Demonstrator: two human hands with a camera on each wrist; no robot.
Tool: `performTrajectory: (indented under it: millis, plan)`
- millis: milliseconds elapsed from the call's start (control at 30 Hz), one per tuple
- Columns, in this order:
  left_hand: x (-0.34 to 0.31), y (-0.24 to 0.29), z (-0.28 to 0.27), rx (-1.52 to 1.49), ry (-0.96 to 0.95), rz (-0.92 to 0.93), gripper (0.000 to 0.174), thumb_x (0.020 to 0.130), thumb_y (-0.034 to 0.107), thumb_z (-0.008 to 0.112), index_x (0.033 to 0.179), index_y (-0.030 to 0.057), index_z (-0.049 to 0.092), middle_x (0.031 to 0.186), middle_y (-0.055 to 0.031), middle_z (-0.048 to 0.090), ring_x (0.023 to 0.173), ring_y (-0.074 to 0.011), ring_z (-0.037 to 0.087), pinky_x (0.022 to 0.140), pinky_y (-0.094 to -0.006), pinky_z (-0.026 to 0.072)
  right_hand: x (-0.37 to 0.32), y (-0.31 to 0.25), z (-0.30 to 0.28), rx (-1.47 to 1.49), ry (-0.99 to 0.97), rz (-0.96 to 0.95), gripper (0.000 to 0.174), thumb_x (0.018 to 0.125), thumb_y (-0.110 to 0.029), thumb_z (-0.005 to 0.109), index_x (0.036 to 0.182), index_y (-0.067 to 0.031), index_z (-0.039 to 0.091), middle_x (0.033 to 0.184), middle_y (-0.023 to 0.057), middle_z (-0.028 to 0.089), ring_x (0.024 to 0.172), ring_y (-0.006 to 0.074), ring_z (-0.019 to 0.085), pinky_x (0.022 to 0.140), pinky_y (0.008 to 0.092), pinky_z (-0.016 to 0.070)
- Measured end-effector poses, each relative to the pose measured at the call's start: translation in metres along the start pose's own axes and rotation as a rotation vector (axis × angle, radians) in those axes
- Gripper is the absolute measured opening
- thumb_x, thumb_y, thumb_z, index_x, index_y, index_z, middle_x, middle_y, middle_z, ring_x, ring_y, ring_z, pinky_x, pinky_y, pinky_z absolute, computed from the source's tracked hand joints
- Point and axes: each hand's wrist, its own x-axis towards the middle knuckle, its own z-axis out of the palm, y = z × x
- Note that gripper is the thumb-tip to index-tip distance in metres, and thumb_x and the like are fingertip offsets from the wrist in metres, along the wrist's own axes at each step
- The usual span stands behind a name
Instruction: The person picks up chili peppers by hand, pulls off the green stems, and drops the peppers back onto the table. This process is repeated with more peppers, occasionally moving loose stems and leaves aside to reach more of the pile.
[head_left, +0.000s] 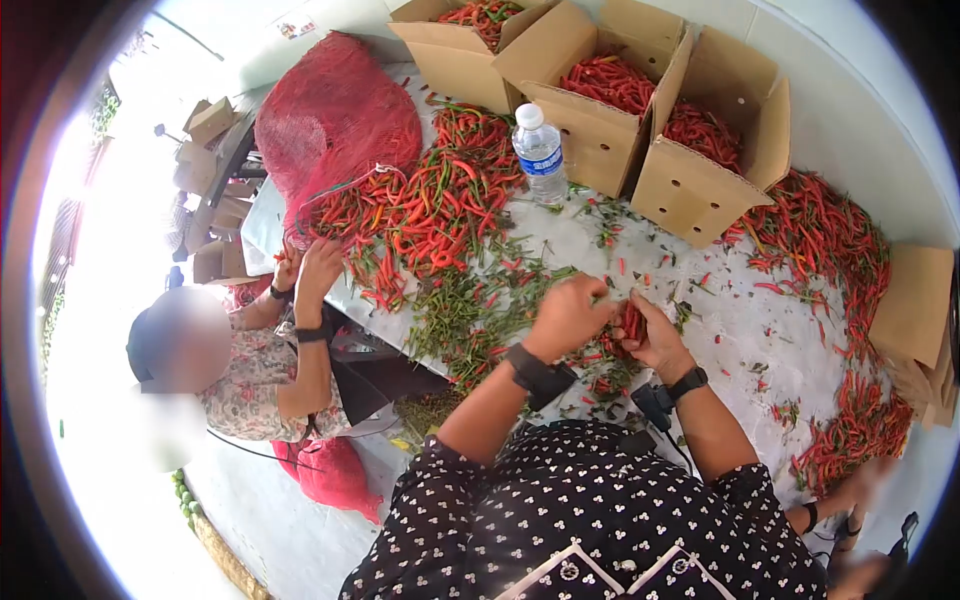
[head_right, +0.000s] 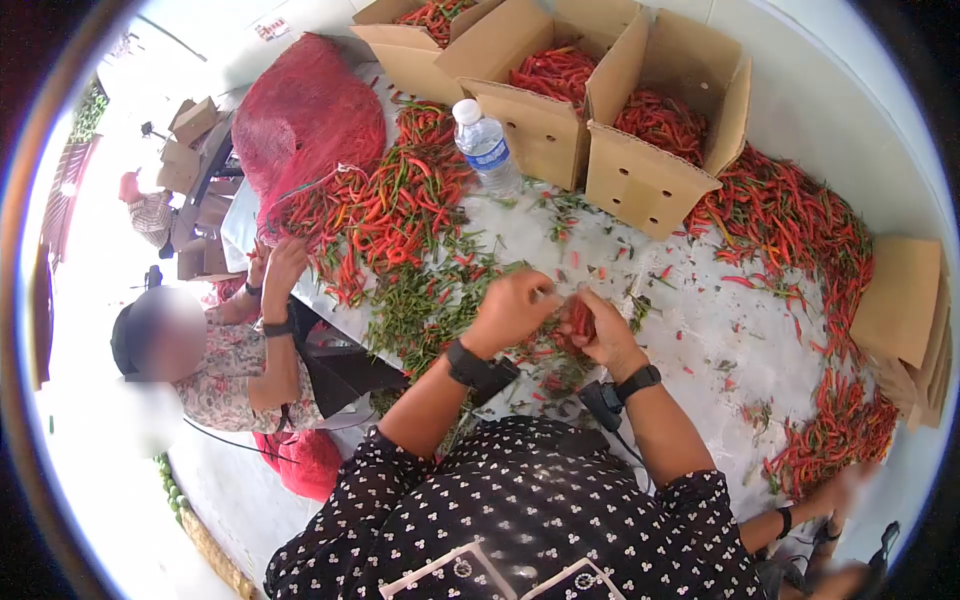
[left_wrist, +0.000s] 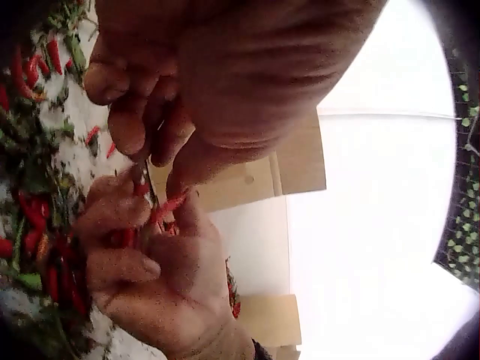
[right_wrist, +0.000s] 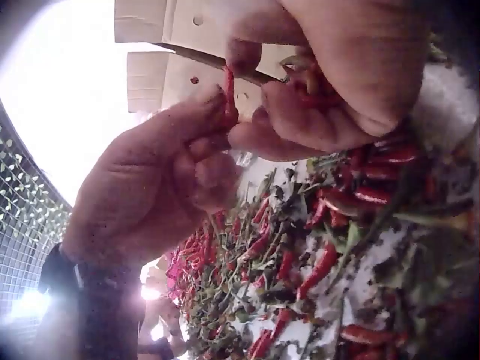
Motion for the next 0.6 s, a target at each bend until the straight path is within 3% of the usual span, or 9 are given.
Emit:
performTrajectory:
  millis: [100,167,200,267,400,467,500,567,600]
  plan:
    - [-0.002,-0.046,-0.043,0.205,0.226,-0.099,0.018,0.072,0.018,0.065,0.083,0.0033,0.063,0.083,-0.0154,0.059,0.078,-0.0311,0.059,0.068,-0.038,0.0471,-0.006,-0.007,-0.005,0.035,-0.091,0.066,0.018,0.088,-0.023,0.055,0.085,-0.0058,0.054,0.071,0.0052,0.056,0.051,0.0136,0.049,0.036,0.0197,0.0309]
    - [-0.012,-0.078,-0.078,0.382,0.316,-0.138,0.014,0.073,0.014,0.062,0.085,0.0064,0.064,0.087,-0.015,0.058,0.079,-0.0331,0.058,0.069,-0.0405,0.047,-0.01,-0.012,-0.022,-0.176,-0.105,0.018,0.013,0.087,-0.018,0.057,0.088,-0.005,0.054,0.071,0.0045,0.054,0.048,0.0096,0.044,0.036,0.0185,0.0292]
    - [-0.017,-0.084,-0.09,0.436,0.264,-0.242,0.013,0.07,0.012,0.06,0.082,0.0059,0.062,0.084,-0.0148,0.058,0.081,-0.0345,0.057,0.069,-0.0426,0.0459,-0.012,-0.013,-0.023,-0.179,-0.107,0.024,0.013,0.087,-0.018,0.057,0.088,-0.005,0.054,0.071,0.0045,0.054,0.048,0.0096,0.044,0.036,0.0185,0.0292]
    - [-0.027,-0.108,-0.095,0.514,0.173,-0.212,0.012,0.071,0.012,0.059,0.082,0.0055,0.062,0.084,-0.0141,0.058,0.077,-0.0356,0.057,0.066,-0.0437,0.0458,-0.017,-0.016,-0.023,-0.258,0.001,0.002,0.011,0.087,-0.014,0.057,0.092,-0.0044,0.054,0.07,0.0035,0.052,0.048,0.0068,0.042,0.037,0.0189,0.0271]
    - [-0.032,-0.107,-0.091,0.537,0.091,-0.195,0.012,0.072,0.012,0.058,0.082,0.0055,0.061,0.081,-0.014,0.059,0.073,-0.0368,0.057,0.063,-0.0447,0.0454,-0.017,-0.004,-0.002,-0.361,-0.042,0.015,0.014,0.087,-0.014,0.056,0.095,-0.0027,0.054,0.07,0.0028,0.052,0.049,0.006,0.042,0.038,0.0189,0.0252]
    - [-0.037,-0.104,-0.087,0.398,0.099,-0.212,0.014,0.075,0.012,0.06,0.087,0.0027,0.06,0.075,-0.011,0.06,0.068,-0.0267,0.058,0.06,-0.0392,0.044,-0.019,0.003,0.016,-0.495,-0.069,0.045,0.016,0.087,-0.014,0.056,0.097,-0.0013,0.055,0.07,0.0025,0.052,0.049,0.0057,0.043,0.039,0.0192,0.0247]
    - [-0.037,-0.097,-0.087,0.397,0.102,-0.207,0.014,0.075,0.012,0.06,0.087,0.0027,0.06,0.075,-0.011,0.06,0.068,-0.0267,0.058,0.06,-0.0392,0.044,-0.017,0.007,0.021,-0.52,-0.093,0.04,0.019,0.087,-0.015,0.056,0.099,-0.0002,0.055,0.071,0.0021,0.052,0.049,0.0058,0.043,0.039,0.0194,0.0257]
    - [-0.043,-0.075,-0.087,-0.178,0.123,-0.438,0.015,0.078,0.013,0.06,0.088,0.002,0.062,0.072,-0.006,0.06,0.063,-0.0147,0.056,0.054,-0.0322,0.0427,-0.015,0.012,0.035,-0.506,-0.133,0.052,0.019,0.088,-0.015,0.056,0.099,-0.0001,0.054,0.072,0.0029,0.053,0.051,0.0061,0.044,0.038,0.0192,0.0264]
    - [-0.045,-0.063,-0.085,-0.183,0.123,-0.433,0.015,0.078,0.013,0.06,0.088,0.002,0.062,0.072,-0.006,0.06,0.063,-0.0147,0.056,0.054,-0.0322,0.0427,-0.013,0.012,0.043,-0.496,-0.177,0.06,0.019,0.088,-0.014,0.055,0.1,0.0001,0.053,0.073,0.0036,0.054,0.052,0.0065,0.046,0.038,0.0189,0.0271]
